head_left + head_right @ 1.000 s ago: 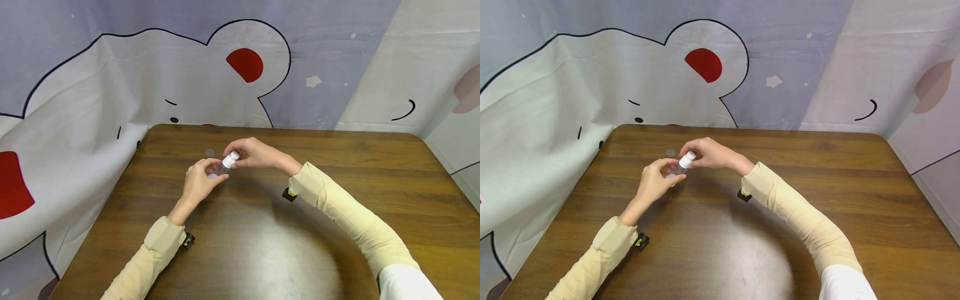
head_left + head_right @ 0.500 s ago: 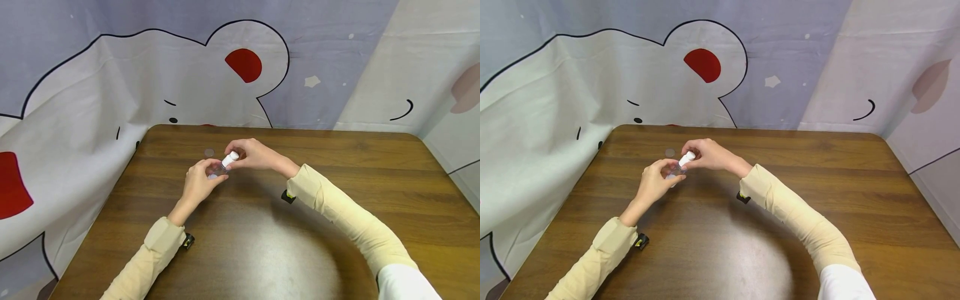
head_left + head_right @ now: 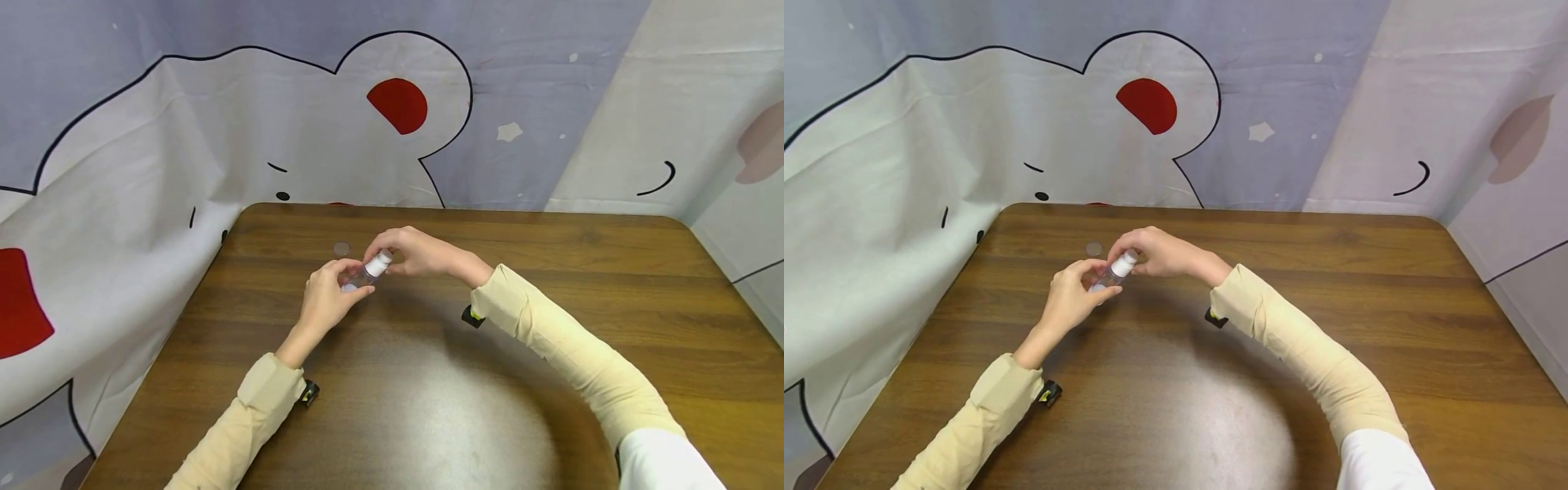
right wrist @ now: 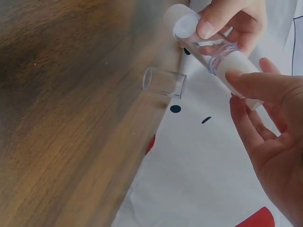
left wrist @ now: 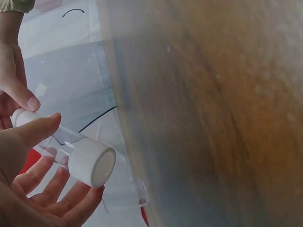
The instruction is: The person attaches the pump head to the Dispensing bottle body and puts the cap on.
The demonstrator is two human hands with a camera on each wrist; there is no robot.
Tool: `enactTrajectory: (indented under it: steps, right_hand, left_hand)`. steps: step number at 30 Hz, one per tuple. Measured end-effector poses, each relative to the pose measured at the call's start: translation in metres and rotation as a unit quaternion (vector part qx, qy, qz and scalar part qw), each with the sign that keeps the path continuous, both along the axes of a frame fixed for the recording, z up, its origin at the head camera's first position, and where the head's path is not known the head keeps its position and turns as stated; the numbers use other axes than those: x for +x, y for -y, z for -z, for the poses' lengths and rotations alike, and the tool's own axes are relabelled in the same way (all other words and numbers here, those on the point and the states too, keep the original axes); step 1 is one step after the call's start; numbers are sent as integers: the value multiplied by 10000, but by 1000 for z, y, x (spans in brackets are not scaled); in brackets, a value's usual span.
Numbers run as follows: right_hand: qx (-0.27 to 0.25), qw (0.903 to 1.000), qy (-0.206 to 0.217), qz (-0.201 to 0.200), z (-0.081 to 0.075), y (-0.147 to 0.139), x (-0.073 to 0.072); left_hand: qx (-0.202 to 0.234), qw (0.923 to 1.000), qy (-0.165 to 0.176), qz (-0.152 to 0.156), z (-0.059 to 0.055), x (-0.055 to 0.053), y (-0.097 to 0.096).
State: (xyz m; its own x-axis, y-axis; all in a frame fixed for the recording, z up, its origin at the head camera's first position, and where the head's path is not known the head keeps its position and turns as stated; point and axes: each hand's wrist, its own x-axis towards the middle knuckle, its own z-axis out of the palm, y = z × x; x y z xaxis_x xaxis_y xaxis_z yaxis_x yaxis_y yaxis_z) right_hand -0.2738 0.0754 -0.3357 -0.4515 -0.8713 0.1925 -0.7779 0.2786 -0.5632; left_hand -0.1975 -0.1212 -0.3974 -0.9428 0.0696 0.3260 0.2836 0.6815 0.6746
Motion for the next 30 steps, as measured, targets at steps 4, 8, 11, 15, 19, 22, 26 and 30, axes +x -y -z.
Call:
enactTrajectory:
  steps: [4,8,11,15,19,22,26,30]
  right_hand:
    - [-33,10000,37,13,2,-1,0]
    - [-8,9997,190,147,4,-1,-1]
    - [17,9991,224,368,6,-1,-1]
    - [2,9977,37,683,8,-1,0]
    - [-6,9954,-21,962,10,2,2]
    - [113,9942,81,1068,11,2,3]
    - [212,9956,276,871,10,1,3]
    - [18,9988,412,275,7,-2,2]
  left_hand:
    - [9,10000,22,15,1,0,0]
    - [42,10000,10,10,1,0,0]
    - [47,10000,6,17,1,1,0]
    - [64,10000,-9,52,1,1,0]
    - [89,9999,-15,46,1,1,-1]
    - [95,9999,-32,41,2,2,-2]
    - [90,9999,-55,63,3,2,-2]
    - [90,9999,-79,58,3,1,-2]
